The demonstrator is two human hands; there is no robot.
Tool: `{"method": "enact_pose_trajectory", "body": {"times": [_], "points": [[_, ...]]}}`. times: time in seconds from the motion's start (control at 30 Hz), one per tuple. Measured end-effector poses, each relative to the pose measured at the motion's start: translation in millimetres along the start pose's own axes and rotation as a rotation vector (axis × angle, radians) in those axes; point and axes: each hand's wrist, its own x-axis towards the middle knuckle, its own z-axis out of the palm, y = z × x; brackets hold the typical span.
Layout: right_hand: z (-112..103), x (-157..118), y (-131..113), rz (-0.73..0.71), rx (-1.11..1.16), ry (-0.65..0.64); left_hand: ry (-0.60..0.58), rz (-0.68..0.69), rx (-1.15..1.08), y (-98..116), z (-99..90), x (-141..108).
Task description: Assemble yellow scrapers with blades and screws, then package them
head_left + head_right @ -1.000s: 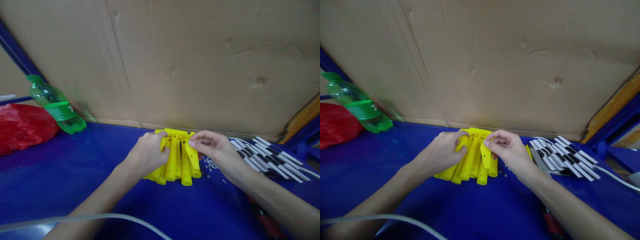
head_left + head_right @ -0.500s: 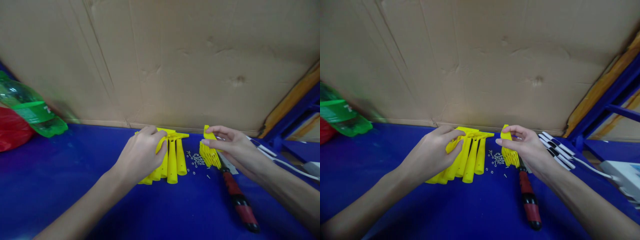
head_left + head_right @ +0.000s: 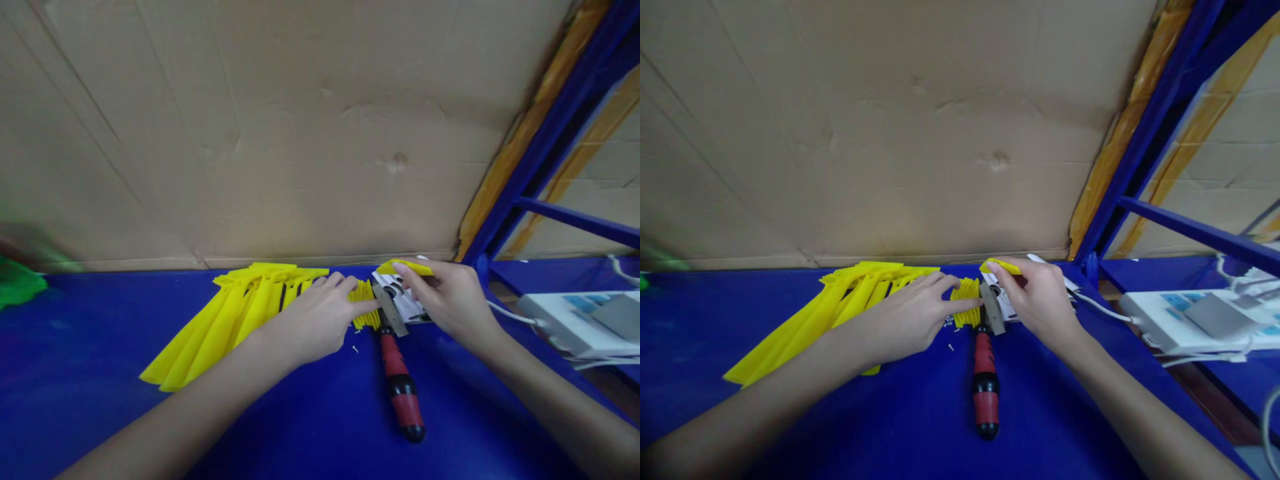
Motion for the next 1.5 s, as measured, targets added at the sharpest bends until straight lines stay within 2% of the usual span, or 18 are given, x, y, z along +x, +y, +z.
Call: {"method": "enact_pose_trajectory", "body": {"times": [0.1, 0.27, 0.47, 0.67, 0.83, 1.03, 1.27, 1.5], "points": [[-2, 0, 0, -0.062, -0.072, 0.058, -0.008, -0.013, 0.013, -2, 5.1, 3], [7, -4, 2, 0.131, 0.131, -0.02, 0.001, -0.026, -0.007, -4, 6.9, -1], [15, -3, -8, 0.112, -0.245, -0.058, 0.04, -0.088, -0.119, -11, 7.6, 0], [30, -5, -15, -0.005, -0.361, -0.126, 0.068, -0.21, -0.215, -22, 10.1, 6], [37, -9, -18, -0.023, -0.34, -0.164, 0.05, -0.249, -0.311, -22, 7.0, 3], [35, -12, -19, -0.008, -0.268, -0.212, 0.03, -0.187, -0.399, -20, 0.0, 1], [41, -7, -11, 0.012, -0.172, -0.231, -0.013, -0.195, -0.415, -23, -8.1, -2], [40, -4, -5, -0.013, -0.224, -0.252, -0.07, -0.225, -0.449, -28, -9.8, -2]]}}
